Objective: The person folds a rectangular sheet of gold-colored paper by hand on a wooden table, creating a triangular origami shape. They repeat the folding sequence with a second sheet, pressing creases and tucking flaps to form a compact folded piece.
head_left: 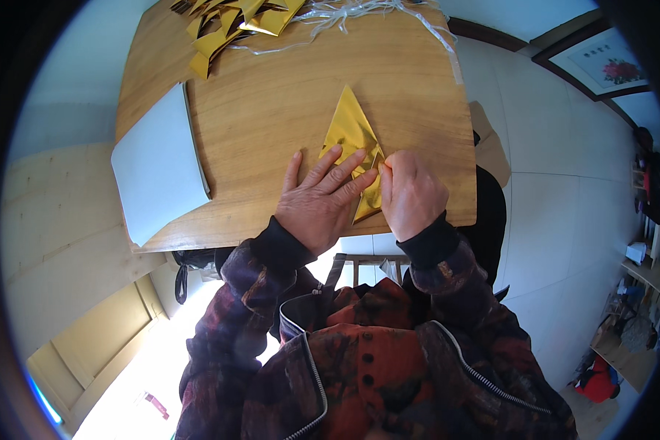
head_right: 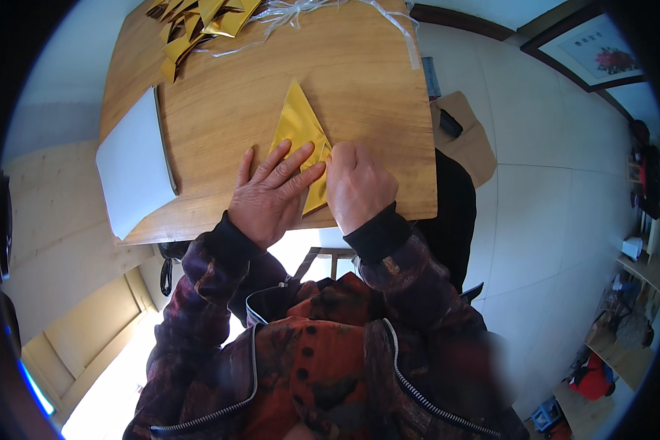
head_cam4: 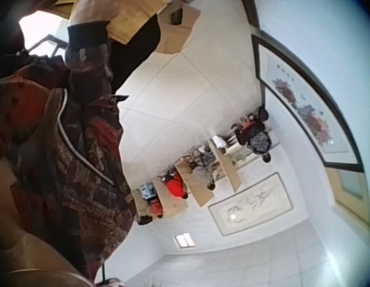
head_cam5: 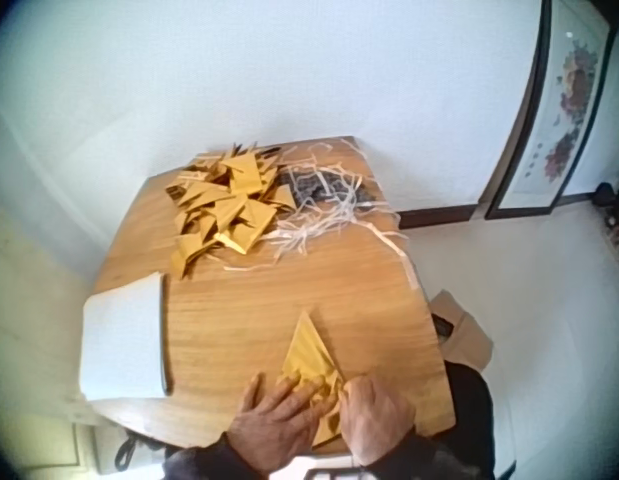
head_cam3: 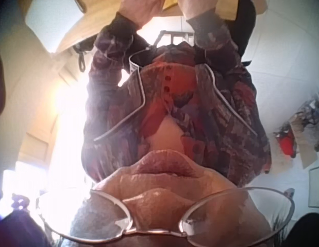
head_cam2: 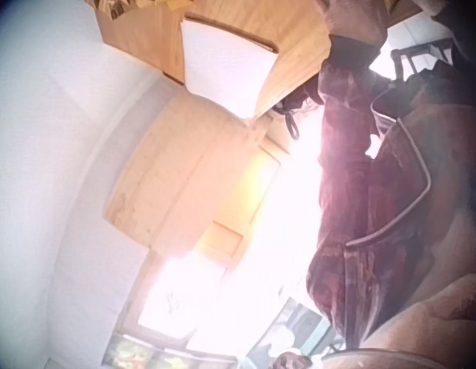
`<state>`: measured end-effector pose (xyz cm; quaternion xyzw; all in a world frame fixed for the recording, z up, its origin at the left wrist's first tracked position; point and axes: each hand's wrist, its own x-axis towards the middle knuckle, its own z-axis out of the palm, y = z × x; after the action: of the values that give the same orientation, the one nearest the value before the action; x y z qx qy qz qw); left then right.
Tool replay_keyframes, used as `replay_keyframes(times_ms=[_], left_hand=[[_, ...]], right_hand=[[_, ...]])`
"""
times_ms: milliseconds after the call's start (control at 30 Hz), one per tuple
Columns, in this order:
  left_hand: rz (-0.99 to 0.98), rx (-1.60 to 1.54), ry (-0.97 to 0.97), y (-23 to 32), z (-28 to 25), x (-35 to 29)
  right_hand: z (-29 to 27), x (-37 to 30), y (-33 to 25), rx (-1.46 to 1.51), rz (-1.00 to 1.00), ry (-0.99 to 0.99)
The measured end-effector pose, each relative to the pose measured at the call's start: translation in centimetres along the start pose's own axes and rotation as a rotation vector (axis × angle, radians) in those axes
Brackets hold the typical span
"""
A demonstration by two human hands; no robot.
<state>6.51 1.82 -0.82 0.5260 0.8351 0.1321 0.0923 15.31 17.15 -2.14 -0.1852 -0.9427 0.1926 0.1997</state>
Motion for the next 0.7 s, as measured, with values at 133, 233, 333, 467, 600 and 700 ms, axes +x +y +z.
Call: replay_keyframes(times_ms=[133,233,333,467,600,700], left_hand=[[-0.002,0.021,0.006,-0.1,0.3,0.1],[0.004,0.036,0.023,-0.2,0.5,0.0],[0.005,0.043,0.04,-0.3,0.6,-0.2],[-0.01,0.044,0.058,-0.2,1.0,-0.1],[-0.009,0.032,0.085,-0.2,1.0,-0.1],[-0.007,0.029,0.073,-0.3,1.0,0.0]], right_hand=[[-0.2,-0.1,0.0,0.012,0.017,-0.019],[-0.9,-0.6,0.5,0.132,-0.108,0.049],[-1.9,-2.2,1.0,0.211,-0.234,-0.006],[-2.3,-4.7,1.0,0.116,-0.377,-0.138],[-1.8,-5.5,1.0,0.017,-0.366,-0.241],[-1.5,-5.8,0.8,-0.076,-0.357,-0.245]])
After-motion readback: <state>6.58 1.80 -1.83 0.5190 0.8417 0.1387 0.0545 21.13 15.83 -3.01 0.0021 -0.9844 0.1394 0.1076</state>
